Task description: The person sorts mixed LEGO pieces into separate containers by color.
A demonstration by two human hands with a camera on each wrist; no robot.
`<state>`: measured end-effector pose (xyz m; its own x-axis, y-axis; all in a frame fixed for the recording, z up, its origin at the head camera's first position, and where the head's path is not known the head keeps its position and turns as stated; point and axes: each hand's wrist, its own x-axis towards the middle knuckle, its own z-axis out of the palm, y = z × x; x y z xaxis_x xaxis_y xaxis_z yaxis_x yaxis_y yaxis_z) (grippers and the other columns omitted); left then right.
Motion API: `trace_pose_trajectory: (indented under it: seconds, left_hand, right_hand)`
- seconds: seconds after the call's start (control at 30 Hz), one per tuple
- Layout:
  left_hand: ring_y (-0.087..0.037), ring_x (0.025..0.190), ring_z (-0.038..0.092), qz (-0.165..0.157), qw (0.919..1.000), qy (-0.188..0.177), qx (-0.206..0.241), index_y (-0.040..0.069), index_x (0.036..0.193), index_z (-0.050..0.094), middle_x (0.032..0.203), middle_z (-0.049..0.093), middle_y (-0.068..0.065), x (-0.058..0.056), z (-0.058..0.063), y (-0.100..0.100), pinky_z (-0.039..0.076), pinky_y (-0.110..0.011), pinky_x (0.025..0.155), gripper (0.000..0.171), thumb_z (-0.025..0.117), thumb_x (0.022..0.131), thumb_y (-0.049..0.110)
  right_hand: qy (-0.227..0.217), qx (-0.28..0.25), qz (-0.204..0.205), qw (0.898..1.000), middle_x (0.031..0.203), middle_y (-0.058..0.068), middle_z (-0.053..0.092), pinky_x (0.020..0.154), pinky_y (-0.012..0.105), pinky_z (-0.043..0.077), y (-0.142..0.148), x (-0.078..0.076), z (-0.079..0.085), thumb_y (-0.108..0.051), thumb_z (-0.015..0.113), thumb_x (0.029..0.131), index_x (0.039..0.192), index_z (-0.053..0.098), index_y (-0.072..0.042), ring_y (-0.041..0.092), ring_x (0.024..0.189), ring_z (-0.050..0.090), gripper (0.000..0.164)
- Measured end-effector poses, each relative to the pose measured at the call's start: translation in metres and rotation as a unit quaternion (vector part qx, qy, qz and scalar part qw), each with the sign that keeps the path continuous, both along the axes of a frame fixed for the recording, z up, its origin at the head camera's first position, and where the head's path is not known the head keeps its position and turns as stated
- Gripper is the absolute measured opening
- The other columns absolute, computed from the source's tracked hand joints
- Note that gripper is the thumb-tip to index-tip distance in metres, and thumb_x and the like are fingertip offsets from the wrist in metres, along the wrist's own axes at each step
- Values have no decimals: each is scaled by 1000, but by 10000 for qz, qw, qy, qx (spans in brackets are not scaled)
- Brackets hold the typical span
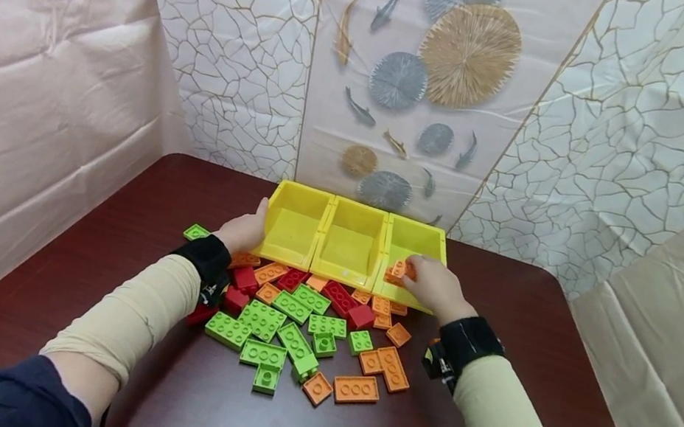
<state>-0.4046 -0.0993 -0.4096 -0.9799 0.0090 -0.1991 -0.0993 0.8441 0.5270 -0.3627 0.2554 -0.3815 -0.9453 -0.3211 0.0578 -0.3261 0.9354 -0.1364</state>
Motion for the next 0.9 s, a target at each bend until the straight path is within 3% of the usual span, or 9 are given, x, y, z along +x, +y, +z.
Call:
trace_pose_trajectory:
  seconds: [0.17, 0.37, 0.57, 0.9]
  left_hand:
    - [-23, 66, 49, -220, 9996, -28, -161, 15, 148, -3, 79, 52, -10, 4, -1, 2, 39, -33, 73, 50, 11, 104, 34]
    - [-23, 65, 49, -204, 9993, 79, -311, 16, 149, -6, 79, 51, -10, 4, 1, 1, 39, -33, 72, 52, 17, 104, 31]
    - [-23, 65, 50, -286, 9987, 141, -388, 18, 148, -13, 79, 53, -10, -3, -4, -1, 39, -32, 68, 59, 24, 104, 27]
    - [-24, 66, 50, 45, 9999, -100, -41, 23, 149, -2, 80, 53, -10, -5, -5, -2, 38, -33, 70, 50, 10, 103, 39]
  right_hand:
    - [-109, 62, -82, 9999, 119, 27, 54, 90, 51, 40, -3, -27, -17, -13, 56, 92, 123, 52, 8, 40, 110, 50, 38]
    - [-362, -71, 13, 9993, 118, 29, 55, 91, 51, 40, -9, -47, -30, -11, 55, 92, 123, 51, 11, 42, 109, 51, 37]
    - [-805, -334, 17, 9962, 124, 31, 50, 94, 52, 36, -8, -51, -32, -11, 48, 95, 126, 47, 12, 44, 115, 46, 38]
    - [-1097, -581, 96, 9922, 128, 32, 46, 95, 52, 35, -8, -48, -35, -14, 40, 99, 131, 43, 12, 45, 117, 44, 41]
